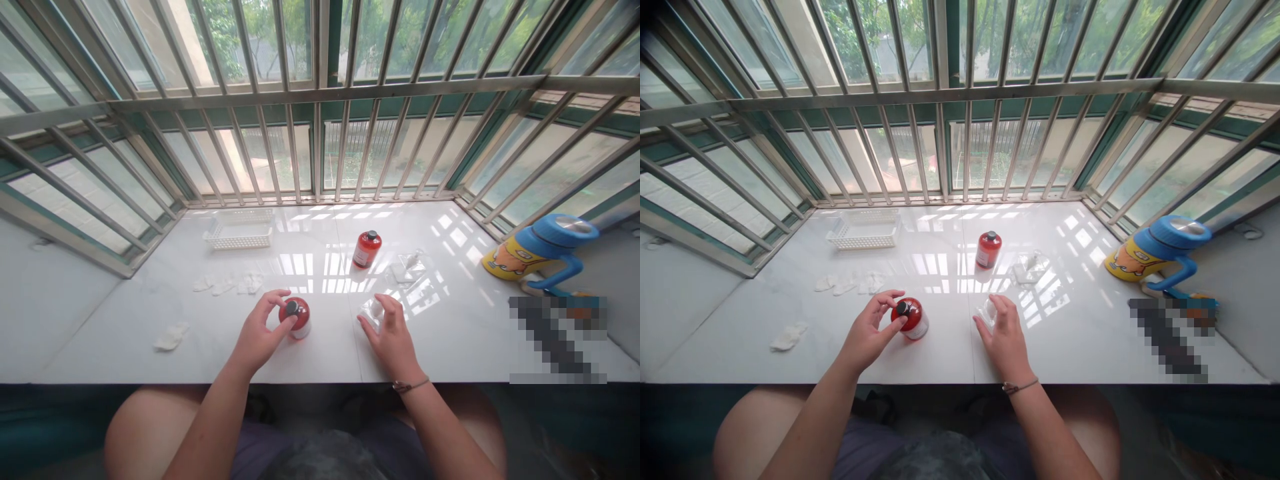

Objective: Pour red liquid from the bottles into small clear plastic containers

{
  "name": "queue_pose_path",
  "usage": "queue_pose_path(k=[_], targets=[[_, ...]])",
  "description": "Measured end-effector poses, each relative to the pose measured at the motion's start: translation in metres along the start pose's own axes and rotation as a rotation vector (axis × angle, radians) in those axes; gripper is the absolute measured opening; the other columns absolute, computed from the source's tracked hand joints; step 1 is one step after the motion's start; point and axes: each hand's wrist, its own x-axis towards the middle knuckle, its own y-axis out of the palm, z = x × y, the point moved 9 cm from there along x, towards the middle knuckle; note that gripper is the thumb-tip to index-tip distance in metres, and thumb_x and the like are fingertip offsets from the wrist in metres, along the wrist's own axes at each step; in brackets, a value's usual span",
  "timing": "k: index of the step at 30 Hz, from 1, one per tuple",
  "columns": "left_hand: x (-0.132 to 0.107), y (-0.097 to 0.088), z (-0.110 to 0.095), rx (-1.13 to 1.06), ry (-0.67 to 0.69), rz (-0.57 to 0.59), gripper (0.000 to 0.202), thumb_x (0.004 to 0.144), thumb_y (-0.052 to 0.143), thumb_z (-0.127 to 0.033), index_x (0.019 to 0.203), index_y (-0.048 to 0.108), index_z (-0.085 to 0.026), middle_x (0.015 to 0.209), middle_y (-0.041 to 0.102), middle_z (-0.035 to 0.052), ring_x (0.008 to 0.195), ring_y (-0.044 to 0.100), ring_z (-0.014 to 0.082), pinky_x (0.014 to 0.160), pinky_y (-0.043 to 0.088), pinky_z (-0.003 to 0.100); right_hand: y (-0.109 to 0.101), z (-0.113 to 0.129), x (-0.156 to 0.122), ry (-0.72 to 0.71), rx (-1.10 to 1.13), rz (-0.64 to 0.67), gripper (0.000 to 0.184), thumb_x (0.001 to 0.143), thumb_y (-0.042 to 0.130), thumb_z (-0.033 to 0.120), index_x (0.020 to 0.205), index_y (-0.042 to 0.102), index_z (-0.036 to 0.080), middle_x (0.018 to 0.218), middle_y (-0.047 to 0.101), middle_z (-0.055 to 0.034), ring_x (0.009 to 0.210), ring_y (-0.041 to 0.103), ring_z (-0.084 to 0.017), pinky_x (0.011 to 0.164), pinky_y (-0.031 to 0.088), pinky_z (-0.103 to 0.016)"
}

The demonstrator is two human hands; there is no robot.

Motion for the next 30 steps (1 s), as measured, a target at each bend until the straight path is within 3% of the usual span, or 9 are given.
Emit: queue_pose_path(k=[4, 7, 14, 17, 21, 24, 27, 30], targets=[[0.000, 0.004, -0.005, 0.034, 0.022, 0.045, 0.038, 0.102, 0.071, -0.039, 0.138, 0.067, -0.029, 0.156, 0.061, 0.0119, 0.149, 0.056, 0.0326, 0.130, 0.040, 0.057, 0.000, 0.000, 0.000, 0.004, 0.003, 0.003, 0.061, 0.106, 0.066, 0.037, 0.159, 0.036, 0.029, 0.143, 0.052, -0.0175, 0.135, 0.056, -0.036, 0.112, 0.056, -0.064], [0.001, 0.005, -0.008, 0.065, 0.050, 0.048, 0.029, 0.103, 0.070, -0.039, 0.129, 0.073, -0.029, 0.155, 0.061, 0.0121, 0.149, 0.055, 0.0334, 0.128, 0.042, 0.056, 0.000, 0.000, 0.001, 0.009, 0.007, 0.006, 0.062, 0.107, 0.065, 0.038, 0.160, 0.035, 0.030, 0.142, 0.052, -0.0171, 0.133, 0.057, -0.036, 0.110, 0.056, -0.065], [0.005, 0.000, -0.010, -0.137, 0.055, -0.119, 0.024, 0.093, 0.082, -0.039, 0.109, 0.071, -0.024, 0.134, 0.071, 0.0133, 0.135, 0.065, 0.0316, 0.121, 0.050, 0.050, -0.001, 0.000, 0.001, 0.005, 0.010, 0.008, 0.063, 0.107, 0.065, 0.037, 0.161, 0.034, 0.031, 0.141, 0.052, -0.0172, 0.133, 0.057, -0.036, 0.110, 0.057, -0.065], [0.006, -0.015, -0.004, -0.167, 0.016, -0.228, 0.032, 0.090, 0.083, -0.045, 0.110, 0.072, -0.022, 0.127, 0.074, 0.0122, 0.125, 0.070, 0.0292, 0.116, 0.053, 0.046, -0.001, 0.001, 0.001, 0.000, 0.008, 0.009, 0.063, 0.107, 0.065, 0.036, 0.161, 0.034, 0.030, 0.141, 0.052, -0.0175, 0.133, 0.057, -0.036, 0.110, 0.057, -0.063], [-0.002, -0.063, 0.034, 0.043, -0.235, -0.431, 0.048, 0.089, 0.079, -0.060, 0.116, 0.075, -0.021, 0.115, 0.080, 0.0108, 0.103, 0.073, 0.0276, 0.099, 0.057, 0.042, -0.001, -0.001, 0.001, -0.001, 0.005, 0.010, 0.063, 0.106, 0.065, 0.037, 0.161, 0.034, 0.030, 0.141, 0.053, -0.0171, 0.133, 0.057, -0.036, 0.110, 0.057, -0.064], [-0.013, -0.097, 0.073, 0.192, -0.449, -0.459, 0.049, 0.085, 0.079, -0.066, 0.107, 0.076, -0.022, 0.103, 0.081, 0.0078, 0.090, 0.072, 0.0255, 0.081, 0.056, 0.034, 0.000, -0.001, 0.001, -0.001, 0.005, 0.009, 0.063, 0.106, 0.065, 0.038, 0.161, 0.034, 0.031, 0.141, 0.053, -0.0170, 0.133, 0.057, -0.036, 0.110, 0.057, -0.064], [-0.028, -0.113, 0.112, -0.052, -0.649, -0.470, 0.049, 0.084, 0.076, -0.066, 0.097, 0.074, -0.019, 0.088, 0.078, 0.0076, 0.070, 0.066, 0.0189, 0.062, 0.051, 0.027, 0.000, 0.000, 0.001, -0.007, 0.000, 0.005, 0.063, 0.106, 0.066, 0.037, 0.160, 0.034, 0.030, 0.141, 0.054, -0.0172, 0.132, 0.058, -0.036, 0.109, 0.058, -0.064], [-0.042, -0.119, 0.132, -0.216, -0.771, -0.480, 0.047, 0.090, 0.063, -0.062, 0.095, 0.070, -0.015, 0.078, 0.074, 0.0084, 0.058, 0.061, 0.0151, 0.055, 0.049, 0.025, -0.002, 0.001, 0.002, -0.015, -0.009, -0.007, 0.062, 0.106, 0.066, 0.037, 0.159, 0.035, 0.029, 0.140, 0.054, -0.0173, 0.131, 0.058, -0.035, 0.108, 0.059, -0.062]])
